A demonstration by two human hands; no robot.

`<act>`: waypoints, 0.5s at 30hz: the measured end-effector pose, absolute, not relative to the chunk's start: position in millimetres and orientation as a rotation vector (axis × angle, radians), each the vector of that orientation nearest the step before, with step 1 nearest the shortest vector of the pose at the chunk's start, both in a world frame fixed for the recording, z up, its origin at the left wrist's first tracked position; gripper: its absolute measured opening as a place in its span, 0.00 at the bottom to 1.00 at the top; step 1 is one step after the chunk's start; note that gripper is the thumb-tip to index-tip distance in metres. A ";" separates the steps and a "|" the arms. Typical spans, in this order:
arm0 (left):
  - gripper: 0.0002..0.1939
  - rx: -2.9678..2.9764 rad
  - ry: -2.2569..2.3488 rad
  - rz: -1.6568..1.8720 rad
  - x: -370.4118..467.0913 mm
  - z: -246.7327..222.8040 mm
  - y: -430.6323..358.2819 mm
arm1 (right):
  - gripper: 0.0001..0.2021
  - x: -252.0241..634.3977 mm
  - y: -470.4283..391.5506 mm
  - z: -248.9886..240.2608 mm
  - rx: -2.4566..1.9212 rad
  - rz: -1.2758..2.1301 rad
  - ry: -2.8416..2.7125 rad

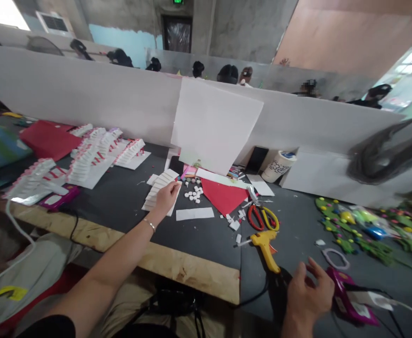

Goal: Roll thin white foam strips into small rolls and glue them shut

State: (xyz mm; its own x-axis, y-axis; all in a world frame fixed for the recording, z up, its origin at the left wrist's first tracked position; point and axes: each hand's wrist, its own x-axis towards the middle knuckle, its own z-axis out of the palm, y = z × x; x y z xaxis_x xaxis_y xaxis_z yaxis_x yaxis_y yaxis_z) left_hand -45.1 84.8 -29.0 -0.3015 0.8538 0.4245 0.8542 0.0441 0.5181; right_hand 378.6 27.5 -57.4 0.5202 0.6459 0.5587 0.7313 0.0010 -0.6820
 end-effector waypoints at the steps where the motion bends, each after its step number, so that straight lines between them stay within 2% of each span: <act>1: 0.14 -1.845 -2.270 -1.117 -44.6 -30.6 81.8 | 0.19 379.4 26.9 -58.1 -1.689 -0.116 -1.166; 5: 0.17 -1.901 -2.201 -1.076 -40.7 -32.8 80.6 | 0.14 382.3 28.8 -60.4 -1.641 -0.170 -1.203; 9: 0.08 -1.934 -2.091 -1.076 -42.5 -30.8 85.8 | 0.15 381.2 32.6 -59.8 -1.668 -0.171 -1.281; 15: 0.11 -1.846 -2.060 -1.022 -50.0 -35.3 87.9 | 0.13 380.9 32.3 -59.9 -1.739 -0.195 -1.202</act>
State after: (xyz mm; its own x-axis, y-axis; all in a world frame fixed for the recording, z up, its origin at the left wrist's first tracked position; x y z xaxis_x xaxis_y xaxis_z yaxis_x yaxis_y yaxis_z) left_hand -50.0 87.9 -35.3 -0.2051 0.7998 0.5641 0.9330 -0.0145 0.3597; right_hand 380.9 32.3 -59.9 0.4983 0.6292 0.5964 0.7853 -0.0360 -0.6181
